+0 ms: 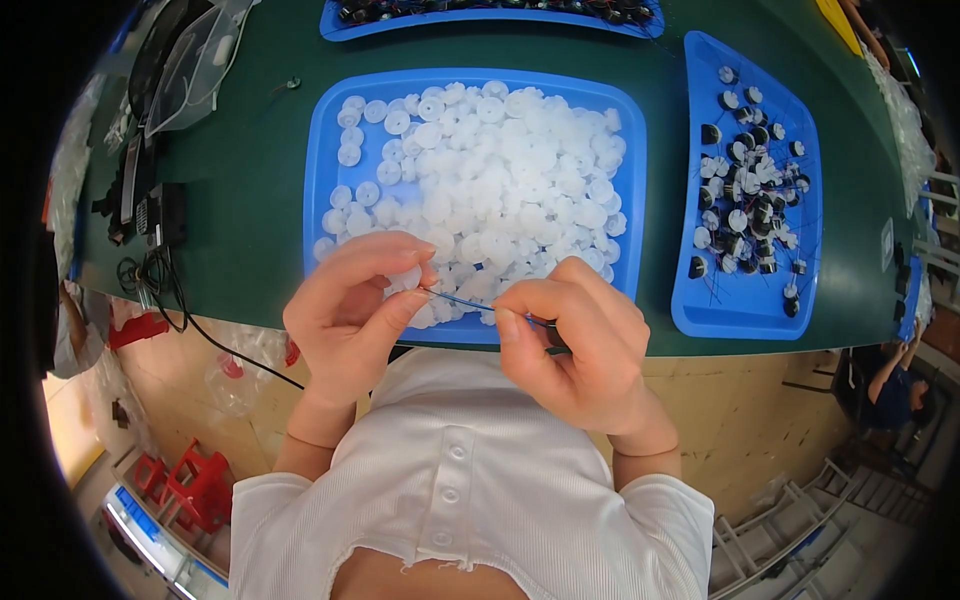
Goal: The person assembles small plastic caps and metal components by hand at a manufacturing workbench, taking parts from blue trays and joining them with electrical wires.
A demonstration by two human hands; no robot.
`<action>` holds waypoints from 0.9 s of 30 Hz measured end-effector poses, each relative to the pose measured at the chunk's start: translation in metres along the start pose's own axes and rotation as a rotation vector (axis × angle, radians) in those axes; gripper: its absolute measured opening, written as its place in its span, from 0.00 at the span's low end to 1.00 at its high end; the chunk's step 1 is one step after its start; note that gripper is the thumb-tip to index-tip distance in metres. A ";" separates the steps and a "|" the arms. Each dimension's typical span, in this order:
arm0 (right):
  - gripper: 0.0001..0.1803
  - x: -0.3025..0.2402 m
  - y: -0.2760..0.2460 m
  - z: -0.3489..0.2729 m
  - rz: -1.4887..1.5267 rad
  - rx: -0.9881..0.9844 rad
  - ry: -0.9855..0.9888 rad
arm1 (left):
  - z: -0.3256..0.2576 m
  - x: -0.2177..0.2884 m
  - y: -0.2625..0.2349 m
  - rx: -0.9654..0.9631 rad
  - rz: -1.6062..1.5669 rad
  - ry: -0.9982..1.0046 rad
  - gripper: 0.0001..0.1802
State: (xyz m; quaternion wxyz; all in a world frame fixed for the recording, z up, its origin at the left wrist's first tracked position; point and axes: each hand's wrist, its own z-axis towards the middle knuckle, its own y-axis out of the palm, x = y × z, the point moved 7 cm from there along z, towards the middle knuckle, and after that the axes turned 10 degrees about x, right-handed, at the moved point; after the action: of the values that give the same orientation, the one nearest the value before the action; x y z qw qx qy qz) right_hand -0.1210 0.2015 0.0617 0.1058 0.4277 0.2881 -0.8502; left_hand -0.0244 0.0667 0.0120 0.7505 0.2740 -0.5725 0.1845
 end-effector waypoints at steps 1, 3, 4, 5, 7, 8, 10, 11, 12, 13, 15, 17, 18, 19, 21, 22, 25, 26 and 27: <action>0.07 0.000 0.000 0.000 0.000 0.003 0.002 | 0.001 0.000 -0.001 0.003 0.000 -0.001 0.17; 0.07 0.000 0.002 0.000 -0.004 -0.004 -0.002 | 0.002 0.000 -0.002 -0.016 -0.023 0.002 0.16; 0.08 0.000 0.001 0.000 -0.015 0.000 -0.005 | 0.002 0.000 -0.003 -0.021 -0.025 0.003 0.16; 0.08 0.000 0.000 -0.001 -0.019 0.005 -0.005 | 0.001 -0.009 -0.005 -0.026 -0.142 -0.152 0.16; 0.09 -0.004 0.001 0.000 -0.025 0.001 -0.025 | 0.000 -0.019 -0.006 -0.031 -0.258 -0.310 0.16; 0.09 -0.005 0.002 0.000 -0.024 0.001 -0.023 | -0.002 -0.027 -0.003 -0.052 -0.494 -0.463 0.16; 0.10 -0.010 0.004 0.001 -0.067 -0.014 -0.052 | -0.007 -0.033 0.003 -0.075 -0.730 -0.617 0.17; 0.10 -0.011 0.005 0.002 -0.068 -0.012 -0.050 | -0.009 -0.035 0.006 -0.097 -0.789 -0.658 0.18; 0.10 -0.013 0.005 0.003 -0.084 -0.010 -0.077 | -0.010 -0.035 0.009 -0.120 -0.847 -0.699 0.18; 0.11 -0.015 0.006 0.003 -0.100 -0.009 -0.104 | -0.010 -0.035 0.009 -0.122 -0.847 -0.702 0.18; 0.11 -0.016 0.007 0.004 -0.109 -0.004 -0.114 | -0.011 -0.033 0.012 -0.157 -0.910 -0.718 0.18; 0.11 -0.016 0.008 0.004 -0.118 -0.001 -0.125 | -0.011 -0.034 0.012 -0.151 -0.922 -0.727 0.18; 0.12 -0.016 0.008 0.004 -0.127 -0.001 -0.130 | -0.011 -0.035 0.012 -0.143 -0.933 -0.735 0.18; 0.12 -0.016 0.008 0.004 -0.137 0.000 -0.136 | -0.011 -0.035 0.012 -0.144 -0.932 -0.737 0.18; 0.12 -0.017 0.008 0.004 -0.137 0.003 -0.136 | -0.011 -0.033 0.013 -0.161 -0.938 -0.715 0.18; 0.12 -0.017 0.009 0.004 -0.136 0.005 -0.137 | -0.012 -0.033 0.013 -0.161 -0.937 -0.717 0.18; 0.11 -0.017 0.010 0.005 -0.159 0.001 -0.152 | -0.012 -0.034 0.012 -0.142 -0.927 -0.727 0.17; 0.11 -0.017 0.010 0.005 -0.159 0.001 -0.150 | -0.012 -0.034 0.012 -0.130 -0.916 -0.734 0.16; 0.12 -0.017 0.010 0.005 -0.164 -0.006 -0.157 | -0.012 -0.035 0.011 -0.118 -0.906 -0.740 0.16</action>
State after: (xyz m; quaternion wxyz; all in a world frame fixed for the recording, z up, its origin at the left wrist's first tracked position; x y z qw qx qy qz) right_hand -0.1095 0.1895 0.0736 0.0596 0.3342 0.3156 -0.8861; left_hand -0.0313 0.0842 -0.0215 0.5188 0.4952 -0.6314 -0.2948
